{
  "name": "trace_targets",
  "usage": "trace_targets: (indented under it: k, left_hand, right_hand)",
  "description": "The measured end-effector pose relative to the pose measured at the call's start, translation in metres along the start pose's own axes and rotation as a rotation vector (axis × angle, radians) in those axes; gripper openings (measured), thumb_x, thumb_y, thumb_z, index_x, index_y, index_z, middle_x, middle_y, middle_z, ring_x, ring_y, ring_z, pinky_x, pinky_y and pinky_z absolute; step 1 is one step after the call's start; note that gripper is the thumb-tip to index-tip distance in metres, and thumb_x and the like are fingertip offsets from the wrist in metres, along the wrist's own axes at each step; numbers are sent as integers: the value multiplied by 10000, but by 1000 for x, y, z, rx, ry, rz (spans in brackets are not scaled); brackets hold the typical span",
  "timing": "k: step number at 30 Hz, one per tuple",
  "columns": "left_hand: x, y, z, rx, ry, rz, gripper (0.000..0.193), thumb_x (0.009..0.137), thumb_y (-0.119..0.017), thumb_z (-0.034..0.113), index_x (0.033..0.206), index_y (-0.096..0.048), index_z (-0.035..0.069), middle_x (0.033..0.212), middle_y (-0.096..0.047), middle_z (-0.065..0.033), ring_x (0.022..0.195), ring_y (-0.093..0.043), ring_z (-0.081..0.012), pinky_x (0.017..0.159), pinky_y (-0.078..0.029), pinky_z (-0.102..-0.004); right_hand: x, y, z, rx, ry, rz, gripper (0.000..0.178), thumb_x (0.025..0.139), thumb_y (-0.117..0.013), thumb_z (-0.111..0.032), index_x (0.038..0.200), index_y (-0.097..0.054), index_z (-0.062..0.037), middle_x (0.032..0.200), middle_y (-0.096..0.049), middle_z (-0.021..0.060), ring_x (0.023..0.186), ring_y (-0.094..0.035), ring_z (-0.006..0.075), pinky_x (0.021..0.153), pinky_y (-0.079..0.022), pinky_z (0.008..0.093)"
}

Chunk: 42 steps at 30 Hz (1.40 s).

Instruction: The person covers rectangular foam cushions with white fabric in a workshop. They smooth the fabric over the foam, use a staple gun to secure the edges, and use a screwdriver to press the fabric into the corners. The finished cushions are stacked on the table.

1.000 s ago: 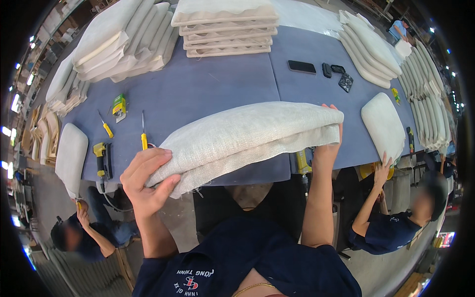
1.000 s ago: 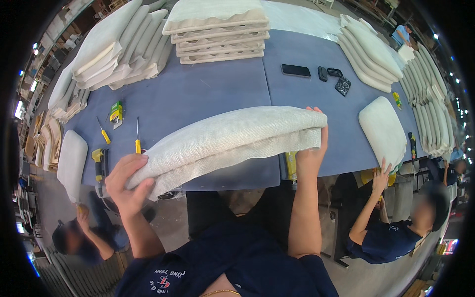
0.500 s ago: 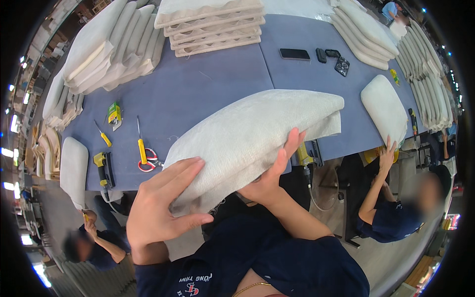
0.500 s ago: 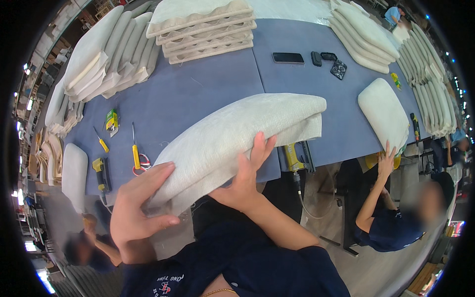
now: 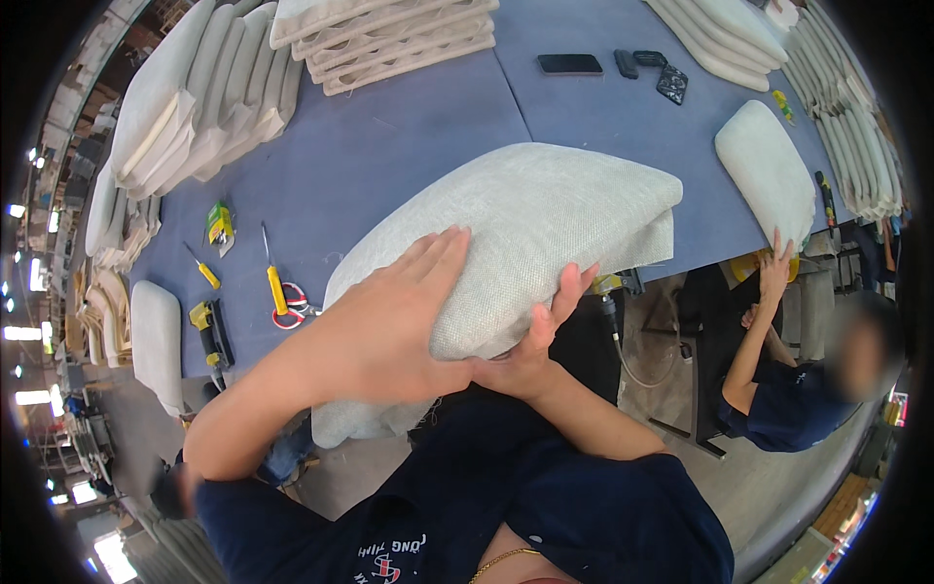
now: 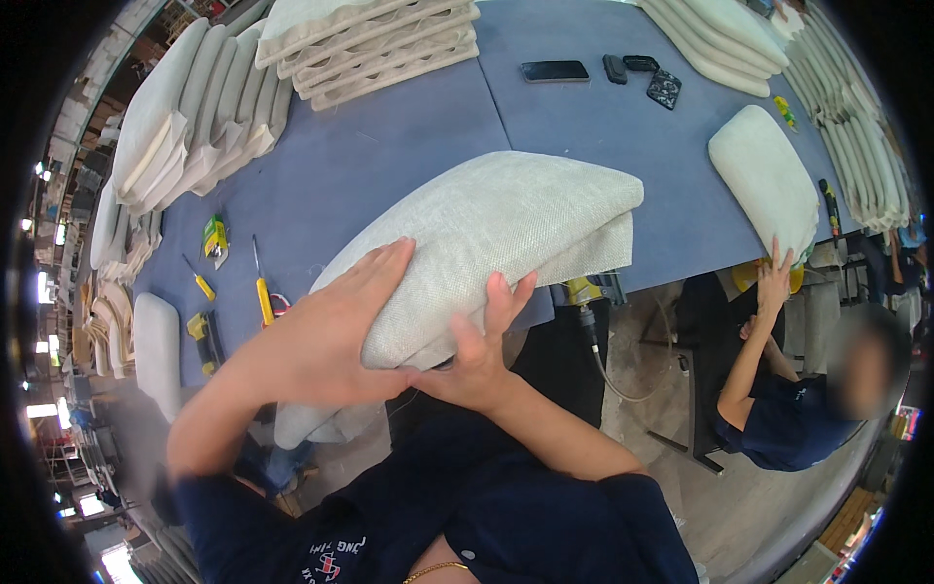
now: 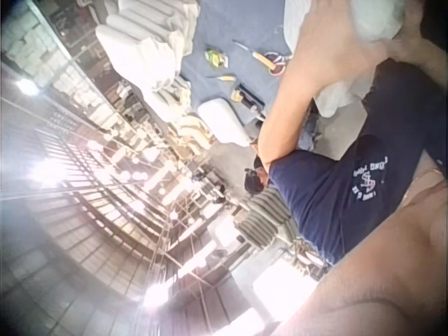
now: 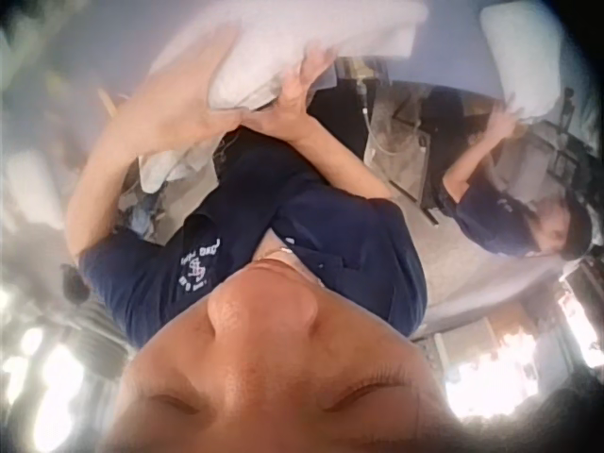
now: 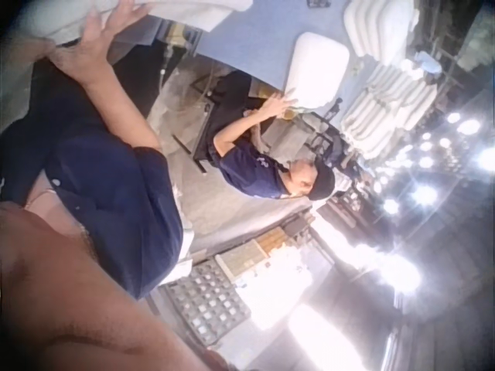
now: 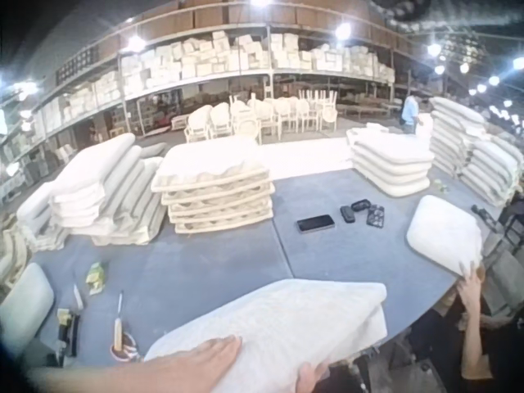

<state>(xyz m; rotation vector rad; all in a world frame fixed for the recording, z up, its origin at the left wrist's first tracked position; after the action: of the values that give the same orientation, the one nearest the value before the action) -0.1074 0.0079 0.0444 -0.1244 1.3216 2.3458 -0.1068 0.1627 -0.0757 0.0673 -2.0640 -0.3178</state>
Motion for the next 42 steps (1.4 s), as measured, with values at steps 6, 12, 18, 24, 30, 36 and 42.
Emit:
trace_targets:
  k: [6,12,18,24,30,36,42]
  left_hand:
    - [-14,9,17,128,-114,136,974,908,-813,185,1718,-344,-87,1749,-417,-318,1655,-349,-514,1336,-364,-495]
    - [-18,36,22,192,-130,223,799,971,-764,171,1682,-461,-34,1694,-523,-272,1631,-417,-472,1292,-422,-507]
    - [-21,72,13,292,-70,326,775,1003,-765,280,1678,-492,17,1593,-625,-261,1466,-584,-496,1217,-478,-516]
    - [-13,97,-6,416,78,411,799,1010,-782,424,1671,-518,61,1362,-747,-264,1208,-694,-515,1164,-508,-532]
    - [-7,132,-35,722,40,491,770,1045,-749,497,1686,-528,131,1054,-761,-247,1079,-717,-493,982,-570,-529]
    - [-8,159,-63,759,-68,669,708,1048,-732,520,1638,-608,148,800,-664,-190,866,-702,-428,842,-552,-503]
    - [-1,171,-78,807,-69,675,669,1037,-744,498,1596,-650,142,878,-728,-150,844,-711,-388,810,-560,-491]
  right_hand:
    - [12,-8,-4,-9,-39,-33,1051,766,-991,-458,1596,-436,-128,1768,-103,431,1687,-14,597,1261,106,823]
    - [52,-22,-7,25,-51,-16,1116,726,-1011,-410,1627,-421,-114,1749,-121,448,1668,-28,624,1253,85,837]
    - [90,-43,-5,42,-64,-66,1213,730,-1013,-424,1711,-366,-122,1807,-73,392,1671,43,629,1251,47,833]
    - [131,-64,-3,-4,-78,-188,1241,768,-992,-504,1733,-342,-71,1826,-58,362,1705,37,552,1283,99,781]
    - [114,-45,31,289,-9,-24,691,843,-906,-113,1493,-670,-113,1659,-515,272,1490,-563,496,1225,-463,566]
    - [-7,-1,131,-140,-429,-386,353,925,-791,-21,1276,-778,-60,1386,-733,201,1322,-675,442,1159,-527,512]
    - [-62,49,161,-508,-583,-543,800,879,-756,36,1630,-520,-99,1615,-492,243,1500,-509,450,1215,-464,524]
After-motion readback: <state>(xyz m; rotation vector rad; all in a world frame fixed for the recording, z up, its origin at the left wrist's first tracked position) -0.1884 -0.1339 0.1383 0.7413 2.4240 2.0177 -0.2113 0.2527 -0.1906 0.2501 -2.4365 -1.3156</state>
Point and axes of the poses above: each hand's wrist, its own x-axis towards the middle knuckle, its own y-axis out of the back of the hand, z = x × y, the point moved 7 cm from there along x, towards the middle knuckle
